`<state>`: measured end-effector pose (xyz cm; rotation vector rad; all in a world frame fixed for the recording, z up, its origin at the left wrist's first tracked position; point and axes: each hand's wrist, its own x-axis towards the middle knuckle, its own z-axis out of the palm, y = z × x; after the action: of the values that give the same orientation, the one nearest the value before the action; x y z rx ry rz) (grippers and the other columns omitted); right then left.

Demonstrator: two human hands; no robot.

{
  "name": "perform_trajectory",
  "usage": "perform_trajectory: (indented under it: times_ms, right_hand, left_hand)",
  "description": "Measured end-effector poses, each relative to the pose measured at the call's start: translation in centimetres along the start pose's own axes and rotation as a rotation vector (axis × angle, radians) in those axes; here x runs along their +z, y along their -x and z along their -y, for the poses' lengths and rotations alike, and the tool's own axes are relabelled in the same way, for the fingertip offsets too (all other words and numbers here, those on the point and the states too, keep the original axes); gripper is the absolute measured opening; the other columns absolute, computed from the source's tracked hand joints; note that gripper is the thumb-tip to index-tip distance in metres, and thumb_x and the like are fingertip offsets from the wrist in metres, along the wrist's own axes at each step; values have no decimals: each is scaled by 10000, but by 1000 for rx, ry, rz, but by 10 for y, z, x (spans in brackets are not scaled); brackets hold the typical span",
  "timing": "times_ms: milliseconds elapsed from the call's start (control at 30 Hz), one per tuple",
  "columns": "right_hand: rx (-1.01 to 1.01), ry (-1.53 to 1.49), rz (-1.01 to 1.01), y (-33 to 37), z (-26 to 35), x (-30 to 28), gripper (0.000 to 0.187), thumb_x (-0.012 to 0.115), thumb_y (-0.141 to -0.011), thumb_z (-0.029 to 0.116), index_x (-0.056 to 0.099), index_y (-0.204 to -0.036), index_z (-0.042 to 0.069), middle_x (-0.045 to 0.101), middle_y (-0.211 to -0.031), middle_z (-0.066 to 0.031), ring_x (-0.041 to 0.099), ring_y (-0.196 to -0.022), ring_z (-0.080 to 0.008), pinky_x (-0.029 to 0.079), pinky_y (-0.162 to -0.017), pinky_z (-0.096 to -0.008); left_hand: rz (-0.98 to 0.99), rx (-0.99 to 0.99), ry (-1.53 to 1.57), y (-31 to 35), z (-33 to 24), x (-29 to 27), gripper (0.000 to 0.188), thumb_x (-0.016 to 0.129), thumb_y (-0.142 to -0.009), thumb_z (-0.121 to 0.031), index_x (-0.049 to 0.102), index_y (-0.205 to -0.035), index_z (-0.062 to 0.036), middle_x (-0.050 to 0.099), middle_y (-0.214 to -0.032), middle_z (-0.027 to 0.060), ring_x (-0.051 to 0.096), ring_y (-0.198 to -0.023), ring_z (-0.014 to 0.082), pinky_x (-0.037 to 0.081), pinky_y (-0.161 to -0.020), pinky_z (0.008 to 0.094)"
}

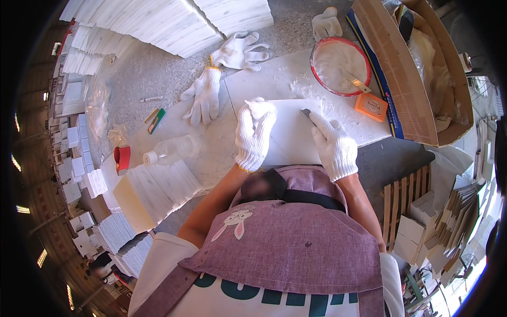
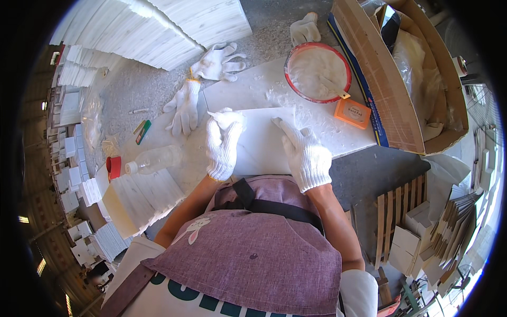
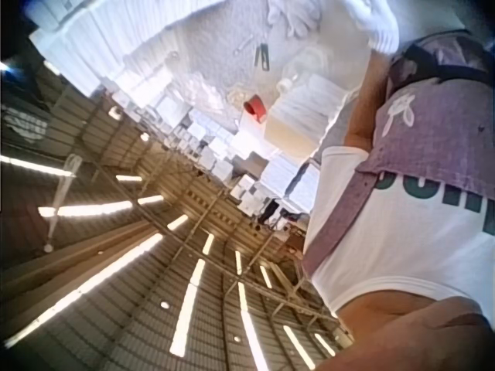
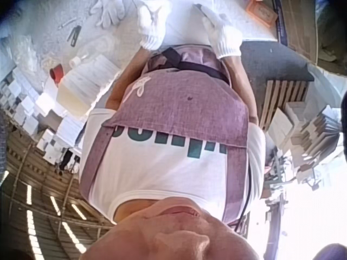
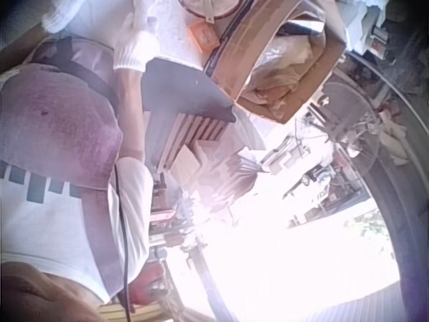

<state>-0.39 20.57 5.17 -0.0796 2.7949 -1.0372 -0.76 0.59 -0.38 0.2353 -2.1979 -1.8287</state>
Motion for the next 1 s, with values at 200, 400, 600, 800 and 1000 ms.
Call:
perform_trajectory:
  times_ms: [200,400,600,800,1000]
  right_hand:
    - [-83,96,-77,0,-13,11,359,597,-901,219,632,-1257,245,601,-808,-152,625,-694,-345,513,-619,-427]
    - [-116,140,-18,3,-9,-3,392,603,-889,212,616,-1274,283,598,-794,-147,631,-657,-350,522,-573,-438]
    - [-164,174,-54,-9,-15,8,396,592,-893,211,600,-1285,262,599,-841,-163,637,-671,-360,523,-575,-447]
    - [-73,227,80,9,-14,-3,345,571,-905,215,636,-1243,230,587,-829,-172,631,-723,-347,503,-641,-445]
    - [-120,60,-2,-2,-8,-3,361,562,-919,229,620,-1275,215,598,-863,-171,627,-717,-349,507,-642,-427]
  left_hand:
    - [12,21,26,0,2,0,303,687,-871,-13,549,-1140,-29,620,-1127,96,615,-971,166,516,-834,298]
    - [-9,45,5,0,1,2,319,684,-871,0,540,-1154,-27,609,-1145,98,608,-973,154,520,-829,291]
    - [20,83,30,0,8,1,343,678,-868,22,527,-1173,-25,599,-1148,96,604,-975,152,526,-830,282]
    - [26,7,81,0,1,3,352,673,-866,40,523,-1178,-26,592,-1152,94,599,-985,150,523,-837,282]
    - [45,-12,105,1,0,0,367,671,-859,55,527,-1187,-28,584,-1170,84,596,-985,147,522,-831,276]
